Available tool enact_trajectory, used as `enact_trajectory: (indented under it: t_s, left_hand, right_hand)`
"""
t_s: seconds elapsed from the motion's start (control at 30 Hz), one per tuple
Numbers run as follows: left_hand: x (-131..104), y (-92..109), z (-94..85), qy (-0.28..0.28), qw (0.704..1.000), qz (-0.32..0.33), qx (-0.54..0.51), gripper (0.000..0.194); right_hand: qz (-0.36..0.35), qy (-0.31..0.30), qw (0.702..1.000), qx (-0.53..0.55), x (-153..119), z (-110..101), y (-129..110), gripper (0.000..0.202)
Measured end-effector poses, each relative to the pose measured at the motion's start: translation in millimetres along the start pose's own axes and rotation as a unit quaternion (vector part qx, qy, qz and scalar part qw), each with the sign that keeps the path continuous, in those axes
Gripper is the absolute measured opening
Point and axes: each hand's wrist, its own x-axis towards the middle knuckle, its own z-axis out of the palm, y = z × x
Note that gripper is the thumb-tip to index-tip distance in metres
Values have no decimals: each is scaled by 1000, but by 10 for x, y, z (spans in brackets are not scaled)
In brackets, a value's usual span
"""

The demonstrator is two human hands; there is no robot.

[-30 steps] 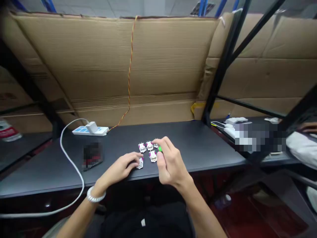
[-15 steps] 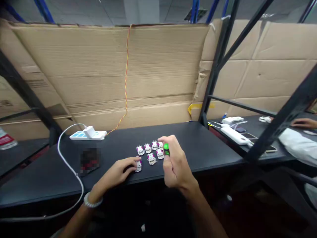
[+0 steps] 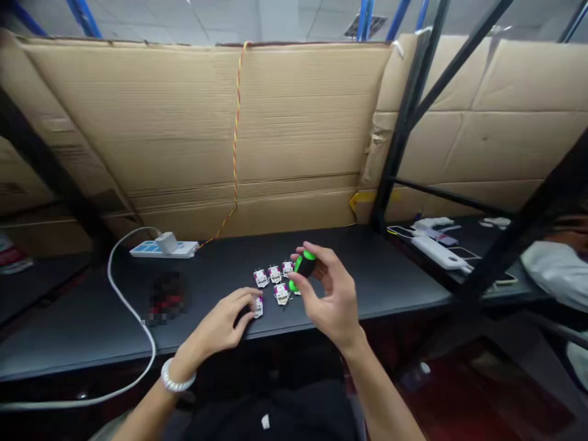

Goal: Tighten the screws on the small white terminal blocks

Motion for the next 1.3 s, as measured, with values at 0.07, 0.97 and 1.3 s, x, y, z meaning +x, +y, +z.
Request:
enact_trajectory:
  t_s: [0.07,0.97,1.3]
  left_hand:
    - [4,43,31,12,1000,-2,8,14]
    - [-39,113,193,53,997,-47,-13,16]
    - [-16,136,213,56,998,-39,7,19]
  right_hand:
    - [3,6,1000,21,-5,112,90,49]
    - [17,5,1000,12,-152,481,412,48]
    - [-95,-56,989,-102,-20,532,316,50]
